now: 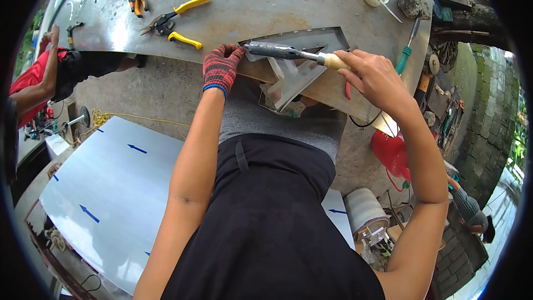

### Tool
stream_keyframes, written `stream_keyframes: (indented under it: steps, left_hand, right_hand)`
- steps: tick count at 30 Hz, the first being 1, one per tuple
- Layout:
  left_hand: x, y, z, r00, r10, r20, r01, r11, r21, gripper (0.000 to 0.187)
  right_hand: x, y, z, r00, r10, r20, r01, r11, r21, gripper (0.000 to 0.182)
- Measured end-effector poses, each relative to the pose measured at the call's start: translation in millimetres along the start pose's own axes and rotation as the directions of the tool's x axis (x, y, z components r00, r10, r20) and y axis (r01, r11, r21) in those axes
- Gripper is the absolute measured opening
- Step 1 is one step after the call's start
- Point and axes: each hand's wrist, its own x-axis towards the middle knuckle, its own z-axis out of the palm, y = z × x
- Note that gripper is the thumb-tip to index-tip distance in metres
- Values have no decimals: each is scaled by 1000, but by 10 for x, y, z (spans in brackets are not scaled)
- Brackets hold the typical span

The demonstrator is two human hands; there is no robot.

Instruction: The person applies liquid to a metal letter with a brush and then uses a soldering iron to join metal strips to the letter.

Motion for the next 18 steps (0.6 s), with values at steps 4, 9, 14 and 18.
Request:
stream_keyframes:
  steps: [4, 9, 14, 18]
  left_hand:
    - [-31, 32, -19, 1000, 5, -3, -5, 1000, 11, 31]
    - [-4, 14, -4, 1000, 15, -8, -15, 1000, 1, 31]
    - [-35, 73, -30, 1000, -10, -12, 10, 999, 35, 31]
    - [-2, 13, -5, 1000, 10, -7, -10, 1000, 26, 31]
  right_hand:
    - [14, -6, -10, 1000, -17, -6, 17, 1000, 7, 35]
    - [25, -22, -8, 1000, -7, 1, 7, 1000, -4, 35]
    - [2, -18, 39, 1000, -12, -16, 12, 1000, 16, 35]
    - [-16, -60, 29, 1000, 22, -3, -22, 998, 56, 35]
